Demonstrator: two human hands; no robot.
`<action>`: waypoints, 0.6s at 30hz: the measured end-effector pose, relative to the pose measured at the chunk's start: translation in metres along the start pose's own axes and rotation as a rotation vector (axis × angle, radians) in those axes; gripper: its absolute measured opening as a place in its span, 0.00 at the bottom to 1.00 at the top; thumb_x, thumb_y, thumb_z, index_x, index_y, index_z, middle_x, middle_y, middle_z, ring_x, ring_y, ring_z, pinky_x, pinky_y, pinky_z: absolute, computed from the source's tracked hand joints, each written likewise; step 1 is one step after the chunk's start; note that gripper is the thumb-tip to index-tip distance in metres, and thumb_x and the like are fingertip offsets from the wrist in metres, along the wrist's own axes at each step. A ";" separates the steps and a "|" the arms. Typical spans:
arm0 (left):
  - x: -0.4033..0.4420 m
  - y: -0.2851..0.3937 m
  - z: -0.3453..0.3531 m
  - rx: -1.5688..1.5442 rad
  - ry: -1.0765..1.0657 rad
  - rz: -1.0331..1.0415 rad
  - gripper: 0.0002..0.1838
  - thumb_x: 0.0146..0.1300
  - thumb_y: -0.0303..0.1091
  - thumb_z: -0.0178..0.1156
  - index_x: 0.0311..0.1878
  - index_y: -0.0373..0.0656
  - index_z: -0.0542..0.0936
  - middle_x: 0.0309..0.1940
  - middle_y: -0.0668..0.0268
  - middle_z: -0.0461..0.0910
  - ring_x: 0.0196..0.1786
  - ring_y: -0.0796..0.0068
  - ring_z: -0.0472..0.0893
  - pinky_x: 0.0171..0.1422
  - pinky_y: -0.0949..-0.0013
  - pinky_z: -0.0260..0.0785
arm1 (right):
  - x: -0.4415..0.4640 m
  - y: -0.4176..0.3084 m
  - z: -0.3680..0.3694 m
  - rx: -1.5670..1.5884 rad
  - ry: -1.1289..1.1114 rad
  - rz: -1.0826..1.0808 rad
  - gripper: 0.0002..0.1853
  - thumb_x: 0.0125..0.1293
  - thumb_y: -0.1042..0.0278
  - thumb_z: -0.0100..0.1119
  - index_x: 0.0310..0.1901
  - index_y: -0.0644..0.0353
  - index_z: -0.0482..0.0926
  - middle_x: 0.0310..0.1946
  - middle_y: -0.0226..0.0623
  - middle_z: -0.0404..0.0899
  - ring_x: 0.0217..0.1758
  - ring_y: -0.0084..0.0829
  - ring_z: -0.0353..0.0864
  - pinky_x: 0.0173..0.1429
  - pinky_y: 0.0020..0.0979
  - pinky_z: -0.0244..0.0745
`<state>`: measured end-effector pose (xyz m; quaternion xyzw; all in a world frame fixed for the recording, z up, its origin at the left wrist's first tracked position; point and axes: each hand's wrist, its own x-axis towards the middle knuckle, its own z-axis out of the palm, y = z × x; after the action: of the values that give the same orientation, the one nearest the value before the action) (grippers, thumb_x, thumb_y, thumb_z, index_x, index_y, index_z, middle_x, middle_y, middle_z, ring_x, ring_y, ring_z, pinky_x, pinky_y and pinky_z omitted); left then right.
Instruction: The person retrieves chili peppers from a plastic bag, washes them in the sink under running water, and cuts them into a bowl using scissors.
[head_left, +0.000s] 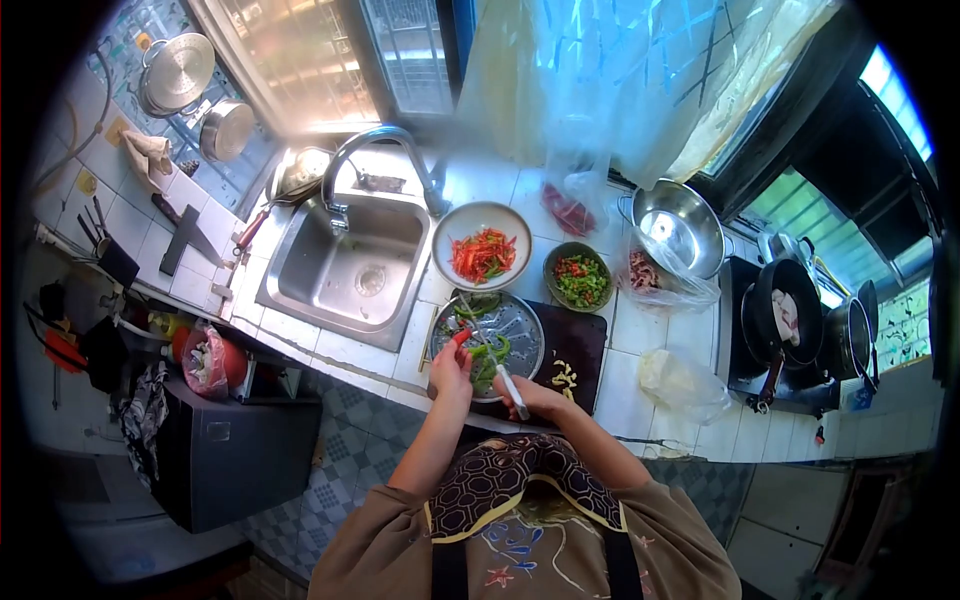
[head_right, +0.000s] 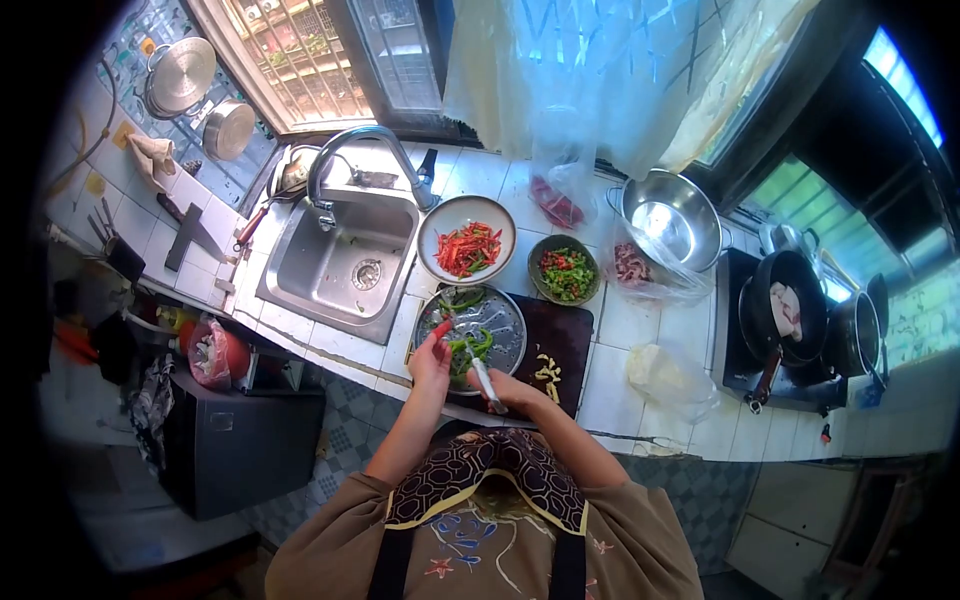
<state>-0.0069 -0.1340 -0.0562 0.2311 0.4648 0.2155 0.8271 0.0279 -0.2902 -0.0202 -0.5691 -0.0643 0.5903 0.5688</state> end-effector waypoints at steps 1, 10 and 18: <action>-0.001 -0.001 0.010 -0.004 -0.057 -0.057 0.07 0.54 0.30 0.54 0.35 0.40 0.71 0.28 0.65 0.76 0.29 0.75 0.77 0.29 0.77 0.72 | -0.003 0.002 -0.009 -0.092 -0.009 -0.050 0.22 0.52 0.45 0.53 0.27 0.61 0.69 0.14 0.26 0.64 0.14 0.18 0.63 0.18 0.20 0.63; -0.018 -0.026 0.111 0.615 -0.559 -0.364 0.13 0.58 0.28 0.47 0.48 0.40 0.67 0.35 0.61 0.75 0.37 0.68 0.77 0.40 0.67 0.72 | -0.041 0.004 -0.095 -0.427 0.391 -0.065 0.29 0.54 0.44 0.51 0.37 0.69 0.68 0.29 0.40 0.73 0.31 0.25 0.69 0.37 0.28 0.66; 0.005 -0.037 0.151 1.110 -0.828 -0.306 0.13 0.58 0.24 0.45 0.47 0.36 0.68 0.27 0.60 0.75 0.25 0.72 0.77 0.25 0.74 0.71 | -0.065 -0.028 -0.128 -0.435 0.219 -0.085 0.24 0.57 0.46 0.48 0.22 0.63 0.70 0.14 0.30 0.65 0.22 0.19 0.60 0.28 0.28 0.60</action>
<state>0.1318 -0.1878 -0.0118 0.6134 0.1808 -0.2774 0.7170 0.1209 -0.4023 -0.0050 -0.7355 -0.1515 0.4728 0.4610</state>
